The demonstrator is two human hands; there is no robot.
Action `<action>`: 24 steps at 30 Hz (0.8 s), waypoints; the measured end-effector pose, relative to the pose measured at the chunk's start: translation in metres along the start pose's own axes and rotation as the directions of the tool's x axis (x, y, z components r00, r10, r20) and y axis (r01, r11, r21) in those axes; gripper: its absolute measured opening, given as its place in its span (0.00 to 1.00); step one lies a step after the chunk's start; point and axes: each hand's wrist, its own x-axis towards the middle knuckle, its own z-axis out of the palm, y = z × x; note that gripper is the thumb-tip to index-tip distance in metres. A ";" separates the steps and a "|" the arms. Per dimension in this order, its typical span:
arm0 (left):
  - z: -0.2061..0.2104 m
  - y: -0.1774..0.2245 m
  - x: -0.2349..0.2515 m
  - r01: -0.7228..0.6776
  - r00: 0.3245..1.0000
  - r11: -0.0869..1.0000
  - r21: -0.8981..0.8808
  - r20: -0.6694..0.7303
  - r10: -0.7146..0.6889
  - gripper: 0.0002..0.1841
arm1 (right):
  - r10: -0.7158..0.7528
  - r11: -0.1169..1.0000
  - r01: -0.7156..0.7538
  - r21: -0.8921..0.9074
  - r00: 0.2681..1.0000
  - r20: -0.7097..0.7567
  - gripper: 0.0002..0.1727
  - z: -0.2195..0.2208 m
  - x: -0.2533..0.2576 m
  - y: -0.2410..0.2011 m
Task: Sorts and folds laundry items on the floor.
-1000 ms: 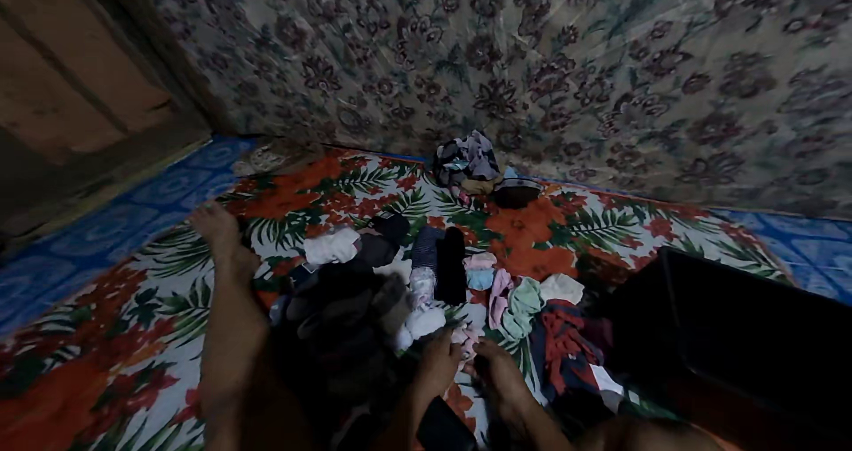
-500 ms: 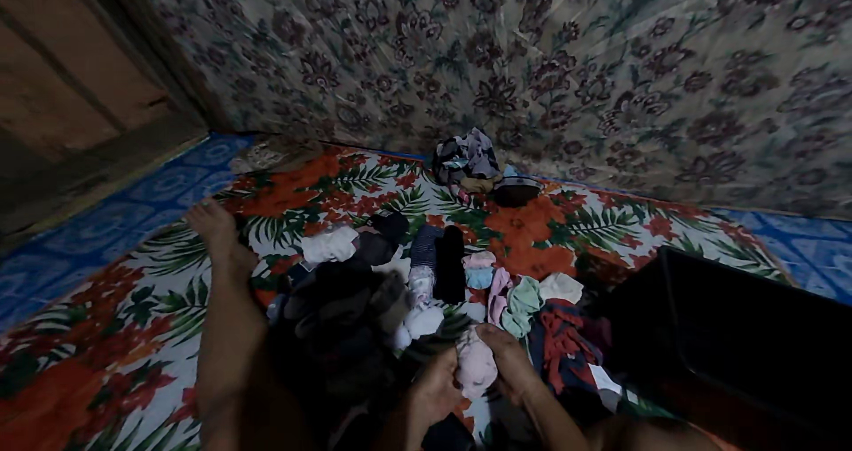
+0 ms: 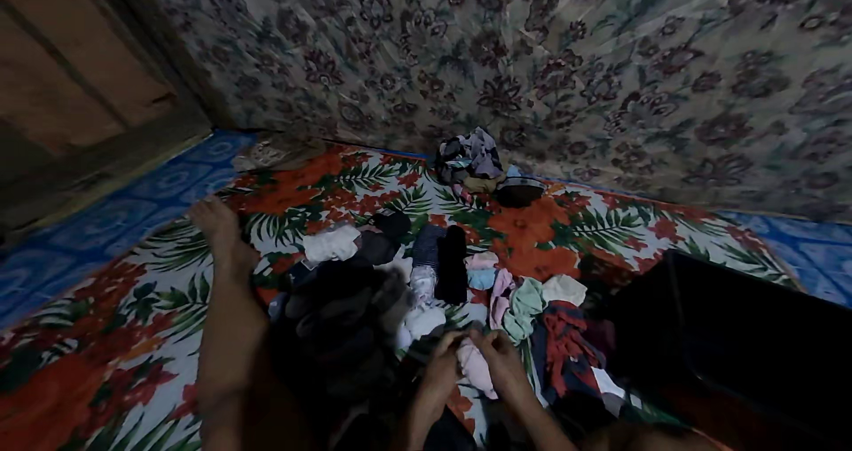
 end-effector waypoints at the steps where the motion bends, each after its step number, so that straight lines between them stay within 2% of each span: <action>1: -0.001 0.005 0.000 0.054 0.999 0.999 -0.007 0.008 -0.054 0.20 | -0.041 0.989 0.037 -0.141 0.999 -0.021 0.22 -0.004 0.003 -0.002; 3: -0.003 0.020 -0.003 0.149 0.986 0.986 0.069 0.060 -0.153 0.26 | -0.076 0.942 0.071 -0.327 0.997 -0.003 0.21 -0.009 0.006 -0.010; 5: -0.002 0.028 -0.004 0.139 0.986 0.973 0.183 0.069 -0.154 0.27 | -0.103 0.924 0.112 -0.366 0.994 0.044 0.20 -0.008 0.005 -0.015; 7: -0.001 0.032 -0.002 0.095 0.995 0.981 0.166 0.026 -0.100 0.22 | -0.143 0.961 0.147 -0.235 0.989 0.035 0.19 -0.008 0.007 -0.012; 10: 0.000 0.035 -0.002 0.088 0.994 0.996 0.026 -0.069 -0.086 0.20 | -0.040 0.999 0.038 0.017 0.996 0.084 0.21 -0.012 0.006 -0.013; 13: 0.005 0.033 -0.001 0.059 0.988 0.998 -0.011 -0.142 -0.060 0.20 | 0.019 0.985 -0.050 0.163 0.983 0.184 0.19 -0.015 0.002 -0.014; 16: 0.010 0.027 0.002 -0.003 0.980 0.999 0.046 -0.196 0.012 0.19 | 0.019 0.974 -0.054 0.219 0.987 0.162 0.17 -0.007 0.000 -0.015; 18: 0.011 0.023 0.003 -0.081 0.977 0.989 0.123 -0.184 0.103 0.21 | -0.003 0.978 -0.024 0.208 0.992 0.129 0.18 -0.003 0.001 -0.013; 21: 0.011 0.014 0.007 -0.260 0.955 0.940 0.223 -0.083 0.284 0.20 | -0.037 0.992 0.027 0.122 0.996 0.082 0.22 -0.004 0.004 -0.011; 24: 0.008 0.013 0.003 -0.334 0.937 0.883 0.330 0.014 0.349 0.16 | -0.061 0.993 0.057 0.105 0.997 0.036 0.24 -0.009 0.007 -0.013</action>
